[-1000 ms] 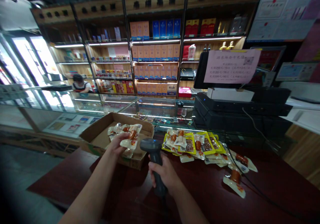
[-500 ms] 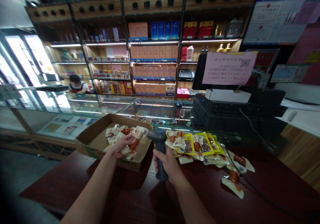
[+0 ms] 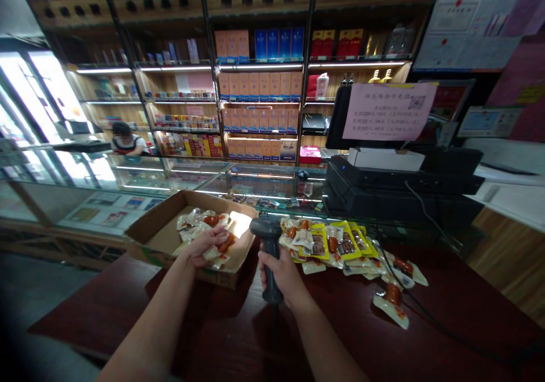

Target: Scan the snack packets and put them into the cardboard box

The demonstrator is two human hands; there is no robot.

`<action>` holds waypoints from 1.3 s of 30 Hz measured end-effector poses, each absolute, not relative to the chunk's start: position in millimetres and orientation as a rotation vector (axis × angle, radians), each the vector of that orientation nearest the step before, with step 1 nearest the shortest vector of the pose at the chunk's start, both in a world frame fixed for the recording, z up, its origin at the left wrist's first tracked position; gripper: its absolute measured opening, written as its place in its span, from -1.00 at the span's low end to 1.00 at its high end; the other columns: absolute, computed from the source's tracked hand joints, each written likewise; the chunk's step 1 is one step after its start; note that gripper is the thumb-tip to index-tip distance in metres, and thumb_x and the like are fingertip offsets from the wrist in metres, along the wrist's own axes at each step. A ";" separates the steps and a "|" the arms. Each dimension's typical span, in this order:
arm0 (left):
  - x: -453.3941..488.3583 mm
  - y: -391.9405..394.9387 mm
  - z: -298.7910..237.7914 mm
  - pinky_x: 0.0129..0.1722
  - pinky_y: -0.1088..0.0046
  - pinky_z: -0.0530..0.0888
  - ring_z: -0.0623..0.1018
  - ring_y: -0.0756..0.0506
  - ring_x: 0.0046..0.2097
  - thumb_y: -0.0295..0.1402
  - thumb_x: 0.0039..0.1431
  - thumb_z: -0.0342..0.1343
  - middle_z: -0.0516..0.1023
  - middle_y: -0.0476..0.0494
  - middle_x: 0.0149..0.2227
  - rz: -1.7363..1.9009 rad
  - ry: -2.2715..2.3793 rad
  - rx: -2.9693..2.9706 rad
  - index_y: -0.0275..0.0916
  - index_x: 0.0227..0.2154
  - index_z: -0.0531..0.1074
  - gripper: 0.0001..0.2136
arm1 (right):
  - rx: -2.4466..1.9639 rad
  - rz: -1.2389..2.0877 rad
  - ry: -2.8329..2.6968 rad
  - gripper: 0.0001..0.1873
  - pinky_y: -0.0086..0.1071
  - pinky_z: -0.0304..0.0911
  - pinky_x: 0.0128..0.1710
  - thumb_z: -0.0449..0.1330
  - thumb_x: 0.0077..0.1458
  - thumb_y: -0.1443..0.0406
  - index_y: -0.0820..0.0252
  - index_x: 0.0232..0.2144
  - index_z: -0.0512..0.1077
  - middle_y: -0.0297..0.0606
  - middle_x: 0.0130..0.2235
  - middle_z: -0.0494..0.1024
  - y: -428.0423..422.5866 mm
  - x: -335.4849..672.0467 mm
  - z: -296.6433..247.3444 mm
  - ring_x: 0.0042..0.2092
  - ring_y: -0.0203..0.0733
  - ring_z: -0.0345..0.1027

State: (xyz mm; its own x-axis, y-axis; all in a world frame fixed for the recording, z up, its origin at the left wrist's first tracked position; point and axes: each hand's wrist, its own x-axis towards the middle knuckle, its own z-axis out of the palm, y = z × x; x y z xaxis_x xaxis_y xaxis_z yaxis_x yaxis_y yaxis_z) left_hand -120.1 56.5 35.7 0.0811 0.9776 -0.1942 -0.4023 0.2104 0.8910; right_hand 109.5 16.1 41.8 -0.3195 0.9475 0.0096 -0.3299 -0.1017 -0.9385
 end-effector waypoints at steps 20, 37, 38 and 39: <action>54.0 117.8 40.4 -0.36 0.45 0.45 0.53 -0.06 -0.38 -0.49 -0.14 0.18 0.54 -0.09 -0.38 1.138 1.204 1.260 -0.34 -0.15 0.36 -0.61 | -0.929 1.335 -0.809 -0.60 -0.54 0.13 -0.76 0.32 -0.21 0.15 0.19 -0.37 0.26 -0.48 -0.62 0.37 6.6 235.5 26.9 -0.69 -0.42 0.16; 160.7 141.6 -2.2 -0.09 0.26 0.27 0.32 -0.22 -0.01 -0.20 0.16 -0.08 0.32 -0.26 -0.10 0.840 2.122 2.062 -0.07 -0.05 0.43 -0.66 | -0.920 1.254 -0.721 -0.62 -0.54 0.14 -0.78 0.33 -0.21 0.14 0.20 -0.40 0.29 -0.48 -0.63 0.37 4.0 302.3 8.1 -0.70 -0.42 0.16; 162.9 141.1 -0.9 -0.10 0.25 0.28 0.33 -0.23 -0.02 -0.20 0.16 -0.09 0.33 -0.27 -0.10 0.829 2.121 2.069 -0.07 -0.06 0.43 -0.66 | -0.919 1.259 -0.719 -0.61 -0.54 0.13 -0.78 0.33 -0.21 0.14 0.20 -0.38 0.29 -0.48 -0.63 0.37 4.1 301.4 8.5 -0.70 -0.42 0.16; 164.1 140.3 0.8 -0.11 0.24 0.29 0.33 -0.24 -0.02 -0.19 0.16 -0.09 0.34 -0.27 -0.11 0.825 2.114 2.067 -0.08 -0.06 0.44 -0.65 | -0.918 1.265 -0.720 -0.61 -0.54 0.13 -0.78 0.33 -0.21 0.14 0.20 -0.37 0.30 -0.48 -0.63 0.37 4.1 300.0 9.0 -0.70 -0.41 0.16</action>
